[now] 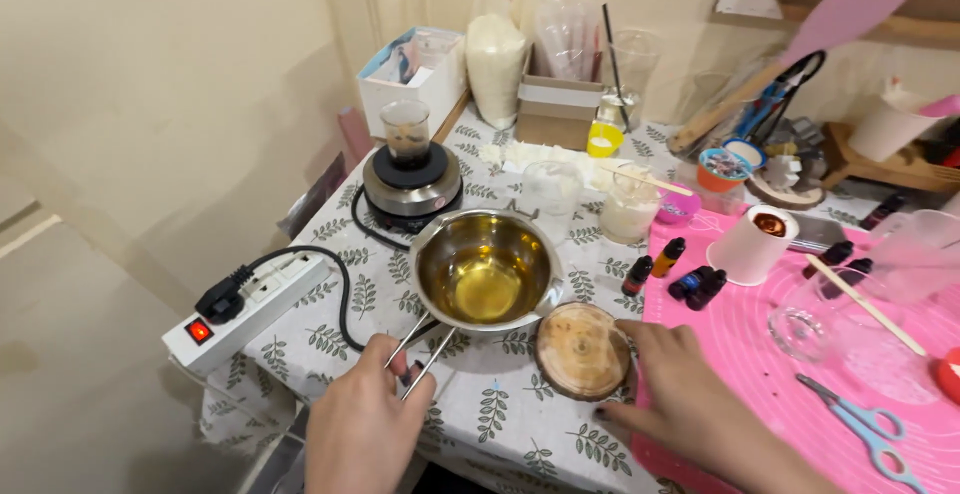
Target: Preparing and mixing scented wax to make candles.
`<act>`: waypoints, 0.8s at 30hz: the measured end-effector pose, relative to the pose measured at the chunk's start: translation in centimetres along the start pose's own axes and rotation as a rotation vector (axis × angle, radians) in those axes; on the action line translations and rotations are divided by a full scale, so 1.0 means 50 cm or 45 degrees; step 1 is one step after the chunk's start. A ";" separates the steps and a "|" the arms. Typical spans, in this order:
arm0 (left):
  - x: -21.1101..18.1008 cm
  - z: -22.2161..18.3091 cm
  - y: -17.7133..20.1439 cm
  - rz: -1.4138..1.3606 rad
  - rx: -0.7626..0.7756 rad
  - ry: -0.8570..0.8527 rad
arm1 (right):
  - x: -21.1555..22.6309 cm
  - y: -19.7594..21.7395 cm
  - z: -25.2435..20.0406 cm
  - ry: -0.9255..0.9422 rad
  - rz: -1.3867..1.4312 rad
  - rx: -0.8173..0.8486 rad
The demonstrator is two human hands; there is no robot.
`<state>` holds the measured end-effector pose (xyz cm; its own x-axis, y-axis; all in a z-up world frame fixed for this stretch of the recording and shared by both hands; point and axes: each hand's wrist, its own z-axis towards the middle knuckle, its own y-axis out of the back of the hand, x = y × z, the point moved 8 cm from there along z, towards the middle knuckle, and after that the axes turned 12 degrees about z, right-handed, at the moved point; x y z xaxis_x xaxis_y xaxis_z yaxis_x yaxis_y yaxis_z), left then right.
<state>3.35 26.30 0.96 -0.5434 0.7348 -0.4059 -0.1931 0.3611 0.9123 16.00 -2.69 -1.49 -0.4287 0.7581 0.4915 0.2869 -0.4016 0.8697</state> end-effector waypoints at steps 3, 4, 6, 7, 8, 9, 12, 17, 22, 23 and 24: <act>0.011 -0.007 -0.002 0.047 0.003 0.068 | 0.013 -0.012 0.015 -0.013 0.108 -0.076; 0.011 -0.011 0.000 0.052 0.000 0.068 | 0.014 -0.020 0.017 -0.012 0.113 -0.077; 0.014 -0.018 0.003 0.077 -0.012 0.083 | 0.010 -0.026 0.023 -0.056 0.313 -0.167; 0.012 -0.024 0.002 0.078 -0.009 0.085 | 0.029 -0.027 0.019 -0.058 0.313 -0.164; 0.012 -0.030 -0.002 0.082 0.013 0.099 | 0.041 -0.025 0.015 -0.113 0.328 -0.189; 0.010 -0.032 -0.002 0.087 0.031 0.108 | 0.056 -0.021 0.013 -0.166 0.345 -0.220; 0.005 -0.035 -0.012 0.087 0.046 0.127 | 0.065 -0.053 0.004 -0.250 0.241 -0.157; -0.014 -0.047 -0.044 0.050 0.096 0.112 | 0.010 -0.060 -0.037 0.127 0.404 -0.412; -0.034 -0.056 -0.082 -0.003 0.147 0.081 | -0.047 0.032 -0.121 -0.013 0.419 -0.581; -0.036 -0.056 -0.092 0.006 0.157 0.065 | -0.056 0.053 -0.131 -0.006 0.378 -0.622; -0.038 -0.056 -0.103 0.015 0.166 0.049 | -0.066 0.074 -0.141 0.001 0.337 -0.662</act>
<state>3.08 21.42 -2.81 -0.5764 0.7178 -0.3905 -0.0801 0.4259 0.9012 12.41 -10.31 0.42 -0.4004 0.5971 0.6951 -0.0737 -0.7771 0.6251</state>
